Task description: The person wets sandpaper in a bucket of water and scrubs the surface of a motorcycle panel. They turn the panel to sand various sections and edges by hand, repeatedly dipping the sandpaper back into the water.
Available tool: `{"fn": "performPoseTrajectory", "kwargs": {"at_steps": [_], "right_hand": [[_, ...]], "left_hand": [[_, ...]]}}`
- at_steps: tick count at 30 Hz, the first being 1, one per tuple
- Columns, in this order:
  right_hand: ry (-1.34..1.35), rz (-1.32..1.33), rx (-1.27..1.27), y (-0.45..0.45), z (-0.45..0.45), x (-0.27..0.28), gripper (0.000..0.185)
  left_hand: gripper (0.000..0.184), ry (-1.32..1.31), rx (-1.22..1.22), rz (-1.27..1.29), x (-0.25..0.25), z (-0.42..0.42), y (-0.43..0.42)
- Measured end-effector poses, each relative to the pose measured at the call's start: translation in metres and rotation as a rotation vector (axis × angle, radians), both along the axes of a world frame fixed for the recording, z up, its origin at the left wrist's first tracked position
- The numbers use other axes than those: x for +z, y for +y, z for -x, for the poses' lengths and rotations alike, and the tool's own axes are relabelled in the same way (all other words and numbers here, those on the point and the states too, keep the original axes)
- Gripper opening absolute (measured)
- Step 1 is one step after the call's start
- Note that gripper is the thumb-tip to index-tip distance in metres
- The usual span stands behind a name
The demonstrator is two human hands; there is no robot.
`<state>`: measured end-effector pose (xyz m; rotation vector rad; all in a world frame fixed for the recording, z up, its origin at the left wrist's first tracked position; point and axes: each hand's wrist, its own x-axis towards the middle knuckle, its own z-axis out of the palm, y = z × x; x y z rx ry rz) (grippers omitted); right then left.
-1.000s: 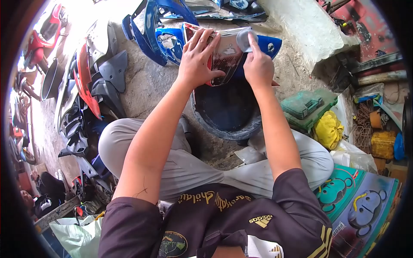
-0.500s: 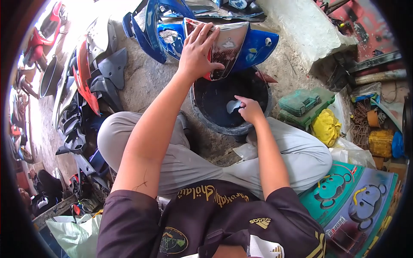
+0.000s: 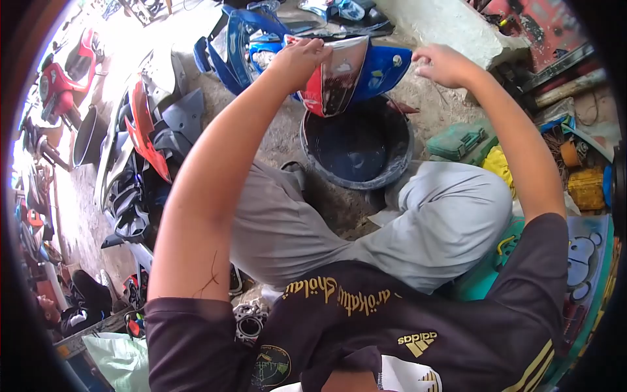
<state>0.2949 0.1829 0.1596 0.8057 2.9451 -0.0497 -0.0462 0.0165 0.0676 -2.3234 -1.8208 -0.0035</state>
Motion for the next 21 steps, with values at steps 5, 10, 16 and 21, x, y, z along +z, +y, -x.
{"fn": "performPoseTrajectory", "kwargs": {"at_steps": [5, 10, 16, 21], "right_hand": [[0.148, -0.030, -0.062, 0.026, 0.034, 0.008, 0.043], [0.241, 0.033, -0.105, 0.031, 0.042, -0.079, 0.048], [0.555, 0.083, -0.194, 0.012, 0.034, -0.128, 0.039], [0.522, 0.027, -0.294, 0.012, 0.019, -0.114, 0.045]], "left_hand": [[0.108, 0.086, -0.126, 0.063, 0.022, 0.003, 0.015], [0.093, -0.054, -0.123, 0.070, 0.023, 0.002, 0.016], [0.087, -0.256, -0.216, -0.245, -0.011, 0.004, 0.010], [0.074, -0.360, -0.320, -0.259, -0.014, -0.023, 0.011]]}}
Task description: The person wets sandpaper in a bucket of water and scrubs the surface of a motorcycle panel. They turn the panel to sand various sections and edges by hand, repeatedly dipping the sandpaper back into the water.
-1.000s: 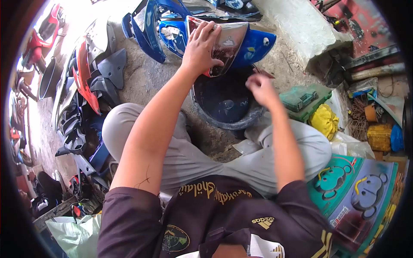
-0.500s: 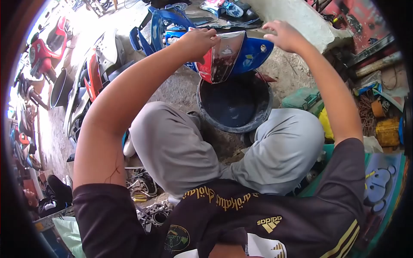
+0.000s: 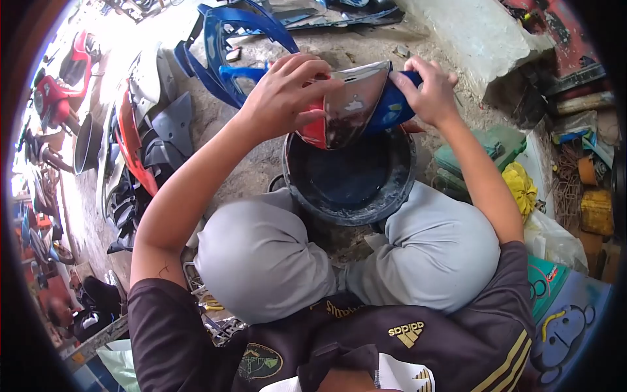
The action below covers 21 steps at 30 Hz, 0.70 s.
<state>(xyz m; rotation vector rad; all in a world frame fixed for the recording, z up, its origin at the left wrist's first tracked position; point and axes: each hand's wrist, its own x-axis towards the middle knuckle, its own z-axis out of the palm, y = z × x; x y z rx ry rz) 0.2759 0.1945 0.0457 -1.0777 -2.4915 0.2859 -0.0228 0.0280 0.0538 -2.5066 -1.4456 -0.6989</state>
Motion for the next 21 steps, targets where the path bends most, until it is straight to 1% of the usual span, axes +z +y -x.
{"fn": "performPoseTrajectory", "kwargs": {"at_steps": [1, 2, 3, 4, 5, 6, 8, 9, 10, 12, 15, 16, 17, 18, 20, 21], "right_hand": [[-0.037, -0.030, 0.020, 0.007, -0.002, 0.007, 0.046], [-0.072, -0.064, 0.043, 0.015, -0.004, 0.015, 0.047], [-0.047, -0.134, 0.123, 0.023, -0.006, 0.021, 0.050], [-0.019, -0.190, 0.181, 0.030, -0.006, 0.025, 0.047], [0.011, -0.247, 0.237, 0.039, -0.004, 0.030, 0.045], [0.043, -0.306, 0.293, 0.048, -0.004, 0.037, 0.042], [-0.131, -0.246, 0.258, 0.062, 0.004, 0.068, 0.039], [0.028, -0.177, 0.274, 0.065, 0.013, 0.080, 0.048], [0.118, -0.165, 0.343, 0.071, 0.020, 0.088, 0.041], [0.181, -0.087, 0.359, 0.078, 0.036, 0.094, 0.035], [0.392, -0.248, 0.485, 0.089, 0.047, 0.053, 0.033], [0.310, -0.222, 0.422, 0.082, 0.040, 0.044, 0.037], [0.353, -0.194, 0.401, 0.083, 0.036, 0.025, 0.040], [0.394, -0.162, 0.378, 0.083, 0.031, 0.005, 0.043], [0.352, 0.056, 0.303, 0.066, 0.006, -0.010, 0.040], [0.332, 0.162, 0.263, 0.056, -0.008, -0.016, 0.038]], "left_hand": [[0.066, -0.055, 0.006, -0.007, 0.001, -0.009, 0.002], [0.063, -0.092, 0.026, 0.050, 0.000, -0.012, 0.004], [0.059, -0.125, 0.046, 0.107, 0.000, -0.015, 0.007], [0.056, -0.157, 0.066, 0.165, -0.001, -0.017, 0.008], [0.053, -0.245, 0.031, 0.048, -0.003, -0.023, 0.012], [0.051, -0.310, 0.071, 0.057, -0.001, -0.032, 0.012], [0.049, -0.434, 0.152, 0.074, 0.009, -0.052, 0.009], [0.049, -0.521, 0.156, 0.085, 0.011, -0.055, 0.011], [0.050, -0.572, 0.180, 0.099, 0.015, -0.059, 0.012], [0.051, -0.675, 0.234, 0.128, 0.019, -0.063, 0.012], [0.050, -0.952, 0.385, 0.423, 0.009, -0.059, 0.012], [0.050, -1.038, 0.429, 0.522, 0.001, -0.056, 0.012], [0.055, -1.042, 0.420, 0.490, -0.032, -0.040, 0.016], [0.058, -1.070, 0.455, 0.473, -0.038, -0.038, 0.012], [0.064, -1.120, 0.516, 0.436, -0.048, -0.037, 0.008], [0.066, -1.126, 0.492, 0.406, -0.066, -0.027, 0.008]]}}
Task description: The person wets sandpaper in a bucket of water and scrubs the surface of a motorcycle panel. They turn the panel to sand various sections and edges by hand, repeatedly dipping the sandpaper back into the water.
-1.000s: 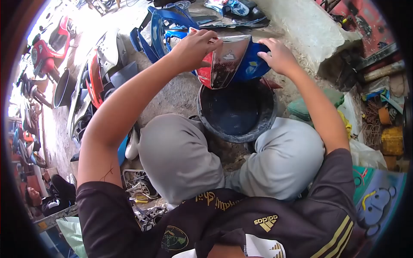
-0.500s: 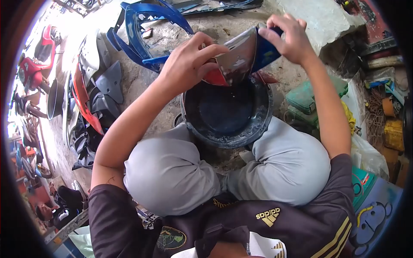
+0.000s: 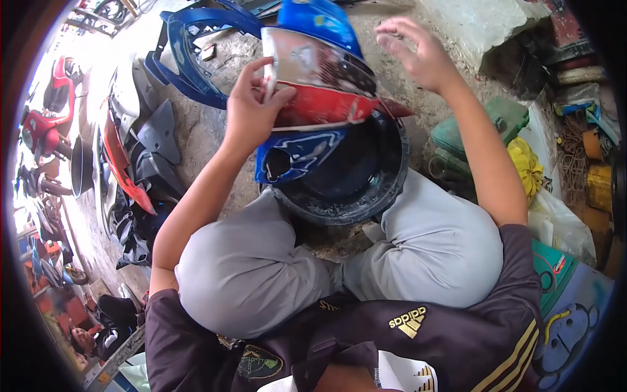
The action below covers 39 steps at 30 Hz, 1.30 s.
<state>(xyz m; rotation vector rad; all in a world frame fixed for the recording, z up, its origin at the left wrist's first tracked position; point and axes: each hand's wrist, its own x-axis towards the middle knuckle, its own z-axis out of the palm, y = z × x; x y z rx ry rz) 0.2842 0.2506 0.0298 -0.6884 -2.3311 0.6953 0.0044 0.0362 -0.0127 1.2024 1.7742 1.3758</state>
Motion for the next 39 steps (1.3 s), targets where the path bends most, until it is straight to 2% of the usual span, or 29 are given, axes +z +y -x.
{"fn": "performPoseTrajectory", "kwargs": {"at_steps": [1, 3, 6, 9, 13, 14, 17, 18, 22, 25, 27, 29, 33, 34, 36, 39], "right_hand": [[-0.095, 0.084, -0.034, -0.007, -0.012, -0.008, 0.038], [-0.277, 0.252, -0.099, -0.017, -0.031, -0.029, 0.039], [-0.373, 0.257, -0.193, -0.032, -0.049, -0.076, 0.041], [-0.497, 0.483, -0.320, -0.037, -0.056, -0.096, 0.046], [-0.572, 0.622, -0.239, -0.027, -0.065, -0.118, 0.046], [-0.501, 0.622, -0.242, -0.030, -0.064, -0.115, 0.038], [-0.441, 0.598, -0.252, -0.030, -0.068, -0.118, 0.032], [-0.440, 0.586, -0.260, -0.033, -0.065, -0.115, 0.028], [-0.426, 0.628, -0.257, -0.035, -0.065, -0.117, 0.027], [-0.419, 0.684, -0.301, -0.033, -0.065, -0.119, 0.024], [-0.436, 0.809, -0.352, -0.035, -0.062, -0.111, 0.020], [-0.396, 0.888, -0.410, -0.036, -0.059, -0.106, 0.021], [-0.335, 1.078, -0.370, -0.027, -0.061, -0.110, 0.019], [-0.324, 1.103, -0.368, -0.026, -0.061, -0.111, 0.019], [-0.307, 1.150, -0.365, -0.023, -0.061, -0.108, 0.019], [-0.396, 1.091, -0.345, -0.026, -0.056, -0.110, 0.020]], "left_hand": [[0.064, 0.058, 0.021, 0.026, 0.010, -0.001, -0.003], [0.066, -0.004, 0.027, -0.025, -0.006, 0.007, -0.005], [0.068, 0.034, 0.005, 0.027, -0.033, 0.010, -0.018], [0.069, 0.167, 0.007, 0.107, -0.034, 0.003, -0.024], [0.080, 0.140, -0.008, 0.183, -0.049, 0.003, -0.034], [0.086, 0.153, -0.004, 0.160, -0.060, 0.007, -0.033], [0.088, 0.068, -0.069, 0.235, -0.043, 0.003, -0.034], [0.098, 0.024, -0.089, 0.267, -0.043, 0.002, -0.033], [0.114, -0.107, -0.118, 0.320, -0.023, -0.012, -0.035], [0.114, -0.333, -0.111, 0.423, -0.026, -0.021, -0.045], [0.117, -0.216, -0.149, 0.365, -0.059, -0.013, -0.055], [0.124, -0.099, -0.159, 0.283, -0.067, -0.014, -0.063], [0.120, 0.049, -0.124, 0.372, -0.068, -0.022, -0.066], [0.121, 0.156, -0.131, 0.483, -0.056, -0.023, -0.065], [0.121, 0.225, -0.124, 0.476, -0.056, -0.020, -0.063], [0.120, 0.308, -0.121, 0.471, -0.053, -0.018, -0.062]]}}
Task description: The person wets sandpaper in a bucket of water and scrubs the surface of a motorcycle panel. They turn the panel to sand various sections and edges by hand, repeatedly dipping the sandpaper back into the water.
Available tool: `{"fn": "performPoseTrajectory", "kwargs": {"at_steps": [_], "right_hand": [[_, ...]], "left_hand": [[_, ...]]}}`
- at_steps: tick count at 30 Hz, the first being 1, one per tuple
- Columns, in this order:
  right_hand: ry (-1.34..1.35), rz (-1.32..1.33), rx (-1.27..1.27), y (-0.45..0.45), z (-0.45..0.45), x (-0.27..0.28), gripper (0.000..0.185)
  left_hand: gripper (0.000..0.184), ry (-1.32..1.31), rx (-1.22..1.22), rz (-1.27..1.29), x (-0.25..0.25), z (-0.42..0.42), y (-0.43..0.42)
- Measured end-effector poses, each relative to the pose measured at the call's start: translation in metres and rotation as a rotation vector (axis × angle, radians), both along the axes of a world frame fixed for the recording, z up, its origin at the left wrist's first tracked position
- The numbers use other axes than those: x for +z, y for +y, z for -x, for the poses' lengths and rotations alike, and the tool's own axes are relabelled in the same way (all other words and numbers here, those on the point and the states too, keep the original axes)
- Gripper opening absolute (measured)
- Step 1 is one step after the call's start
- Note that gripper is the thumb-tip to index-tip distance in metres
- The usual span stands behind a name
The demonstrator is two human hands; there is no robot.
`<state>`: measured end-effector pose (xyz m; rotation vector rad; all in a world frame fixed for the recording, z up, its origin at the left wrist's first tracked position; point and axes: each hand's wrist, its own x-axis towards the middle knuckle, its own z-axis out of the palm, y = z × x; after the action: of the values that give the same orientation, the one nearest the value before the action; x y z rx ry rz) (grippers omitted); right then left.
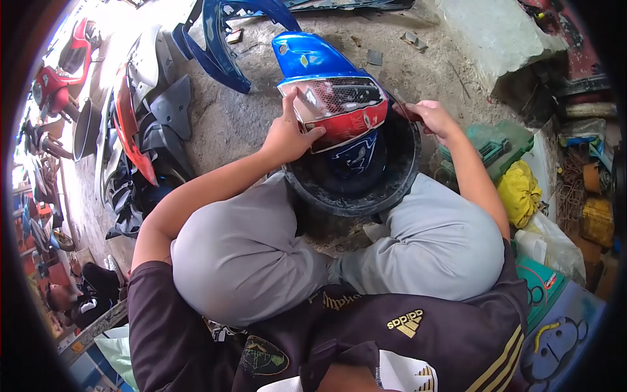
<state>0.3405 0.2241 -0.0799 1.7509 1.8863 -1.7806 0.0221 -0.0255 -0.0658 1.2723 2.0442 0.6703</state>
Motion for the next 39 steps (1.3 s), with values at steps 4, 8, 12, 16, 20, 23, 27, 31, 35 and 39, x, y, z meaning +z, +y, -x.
{"fn": "performPoseTrajectory", "kwargs": {"at_steps": [4, 8, 12, 16, 20, 23, 27, 31, 35, 39], "right_hand": [[0.050, -0.019, 0.020, -0.004, -0.005, -0.007, 0.020], [0.092, 0.035, -0.088, 0.002, -0.008, -0.011, 0.018], [0.055, 0.062, -0.125, 0.005, -0.004, -0.005, 0.015], [0.031, 0.043, -0.162, 0.003, -0.002, 0.002, 0.015], [0.029, 0.025, -0.187, 0.010, -0.008, 0.003, 0.014], [0.119, -0.001, -0.248, 0.023, -0.023, 0.016, 0.015], [0.306, -0.186, -0.290, 0.037, -0.041, 0.030, 0.016], [0.220, -0.423, -0.196, 0.025, -0.036, 0.077, 0.016], [0.365, -0.592, -0.028, 0.011, -0.034, 0.102, 0.044], [0.387, -0.488, 0.047, -0.012, -0.040, 0.156, 0.054]], "left_hand": [[0.119, 0.196, -0.094, 0.237, 0.021, 0.005, 0.003], [0.113, 0.377, -0.099, 0.188, 0.033, 0.014, 0.013], [0.110, 0.546, -0.142, -0.155, 0.038, 0.015, 0.021], [0.107, 0.543, -0.240, -0.284, 0.049, 0.008, 0.029], [0.106, 0.567, -0.280, -0.329, 0.042, 0.006, 0.029], [0.106, 0.586, -0.311, -0.359, 0.037, 0.007, 0.030], [0.106, 0.725, -0.511, -0.428, 0.040, 0.019, 0.041], [0.105, 0.863, -0.834, -0.316, 0.078, 0.029, 0.064], [0.092, 0.919, -0.950, -0.030, 0.125, 0.015, 0.076], [0.083, 0.951, -0.900, 0.082, 0.157, -0.006, 0.072]]}}
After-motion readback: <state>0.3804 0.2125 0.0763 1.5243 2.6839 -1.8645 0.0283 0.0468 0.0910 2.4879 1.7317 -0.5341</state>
